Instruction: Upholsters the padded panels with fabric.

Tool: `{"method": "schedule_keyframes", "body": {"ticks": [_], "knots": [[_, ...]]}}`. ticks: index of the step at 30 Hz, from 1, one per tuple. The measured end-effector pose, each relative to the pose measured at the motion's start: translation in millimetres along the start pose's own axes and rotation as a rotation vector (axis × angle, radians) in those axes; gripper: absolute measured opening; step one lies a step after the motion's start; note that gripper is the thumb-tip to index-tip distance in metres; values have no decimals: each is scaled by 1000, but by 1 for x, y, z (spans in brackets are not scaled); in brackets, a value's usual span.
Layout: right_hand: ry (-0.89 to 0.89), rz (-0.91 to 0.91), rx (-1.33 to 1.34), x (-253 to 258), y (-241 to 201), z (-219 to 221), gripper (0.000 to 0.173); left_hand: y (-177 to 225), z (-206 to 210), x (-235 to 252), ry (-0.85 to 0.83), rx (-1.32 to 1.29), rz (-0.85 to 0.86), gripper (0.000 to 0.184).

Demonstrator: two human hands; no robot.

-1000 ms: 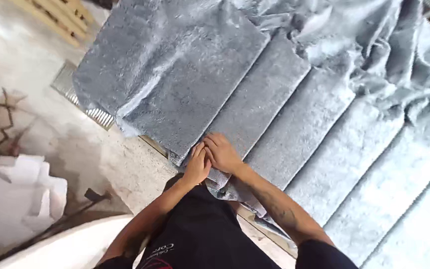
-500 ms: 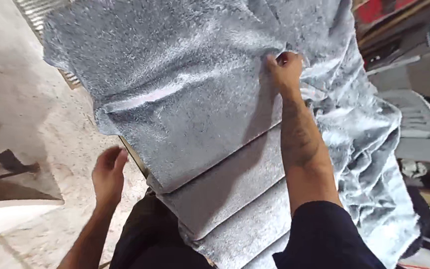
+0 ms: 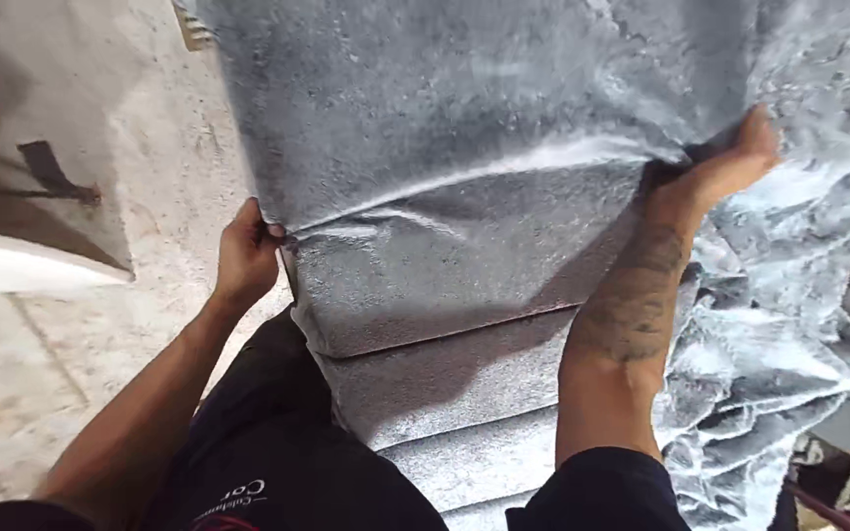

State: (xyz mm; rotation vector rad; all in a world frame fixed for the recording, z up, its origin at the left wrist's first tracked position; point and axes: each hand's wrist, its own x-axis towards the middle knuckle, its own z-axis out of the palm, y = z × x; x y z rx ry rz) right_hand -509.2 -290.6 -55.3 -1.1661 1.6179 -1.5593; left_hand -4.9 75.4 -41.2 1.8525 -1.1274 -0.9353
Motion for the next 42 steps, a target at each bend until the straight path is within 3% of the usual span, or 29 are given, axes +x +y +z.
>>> {"method": "schedule_keyframes", "body": {"ticks": [2,4,6,7,8,9,10,12,14,16,19,23,28,31,33,35,37,39,42], "knots": [[74,11,154,-4,-7,-1,32,-13,-8,-12,-62,23,88,26],[49,15,239,-7,-11,-3,41,-15,-9,-22,40,36,68,27],[-71,-86,17,-16,-12,-21,44,6,-5,-40,250,110,58,36],[-138,-202,-200,-32,-22,-31,56,22,-3,-50,259,164,131,39],[-214,-319,-421,-66,-39,-42,72,37,4,-68,190,212,229,38],[-304,-415,-601,-115,-60,-45,76,46,16,-87,66,270,345,36],[-417,-501,-711,-176,-80,-40,68,52,31,-102,-78,356,435,37],[-748,-629,-693,-301,-95,-20,44,49,59,-119,-288,538,421,47],[-1034,-702,-675,-387,-90,4,45,44,74,-113,-273,636,311,53],[-1057,-725,-711,-418,-85,36,48,40,79,-96,-162,675,268,55],[-1008,-680,-742,-411,-95,82,48,29,80,-72,-39,710,261,55],[-1056,-659,-837,-409,-125,81,45,24,76,-79,-52,667,214,53],[-1105,-729,-813,-398,-103,113,48,25,59,-63,-48,738,189,57],[-1242,-627,-725,-374,-123,85,40,29,51,-70,-71,636,111,52],[-1135,-584,-756,-338,-121,53,39,48,32,-75,-107,577,49,50],[-985,-560,-747,-313,-109,41,37,64,33,-81,-112,589,150,49],[-988,-569,-689,-329,-99,57,38,69,64,-81,-183,632,339,47],[-1041,-583,-640,-350,-91,71,37,63,99,-74,-217,715,403,48],[-987,-602,-889,-292,-84,61,43,61,116,-36,-193,782,425,52]]}}
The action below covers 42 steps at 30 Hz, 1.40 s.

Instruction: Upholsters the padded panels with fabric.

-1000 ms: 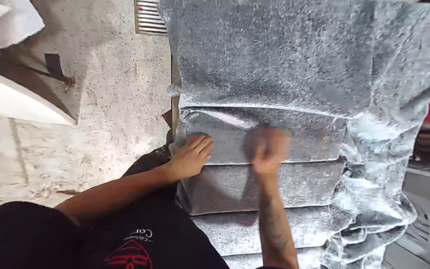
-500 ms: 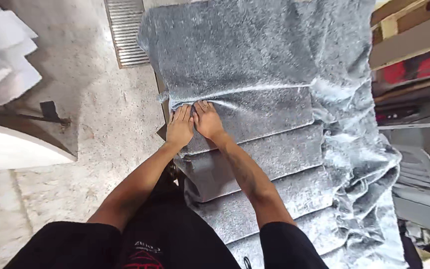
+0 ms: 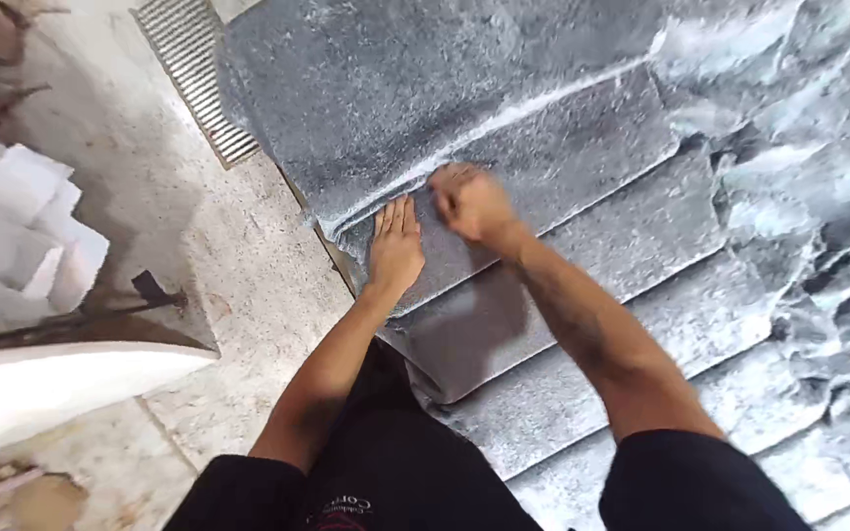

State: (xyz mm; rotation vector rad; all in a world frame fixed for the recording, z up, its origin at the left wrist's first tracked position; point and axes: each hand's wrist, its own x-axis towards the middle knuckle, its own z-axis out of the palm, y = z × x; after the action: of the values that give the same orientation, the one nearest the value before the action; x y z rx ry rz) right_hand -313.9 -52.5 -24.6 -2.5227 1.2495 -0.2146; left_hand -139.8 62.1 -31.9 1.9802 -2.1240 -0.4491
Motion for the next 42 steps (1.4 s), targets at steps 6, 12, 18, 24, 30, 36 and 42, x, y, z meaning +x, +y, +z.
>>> {"method": "schedule_keyframes", "body": {"ticks": [6,12,18,24,30,36,42], "knots": [[120,80,128,11,-34,16,41,-7,-34,22,-167,35,-48,45],[119,131,85,-1,42,-7,40,-5,-38,18,-210,-104,137,53],[182,155,210,-2,48,-30,46,56,13,97,-99,-103,409,39],[260,142,161,-9,139,-33,46,102,27,162,-73,-73,153,48],[176,204,-44,4,216,-65,46,100,19,153,-57,52,155,48],[199,88,47,-2,224,-63,38,137,51,179,-93,-1,365,56],[144,888,-80,25,366,-135,54,191,65,259,-173,-65,404,70]]}}
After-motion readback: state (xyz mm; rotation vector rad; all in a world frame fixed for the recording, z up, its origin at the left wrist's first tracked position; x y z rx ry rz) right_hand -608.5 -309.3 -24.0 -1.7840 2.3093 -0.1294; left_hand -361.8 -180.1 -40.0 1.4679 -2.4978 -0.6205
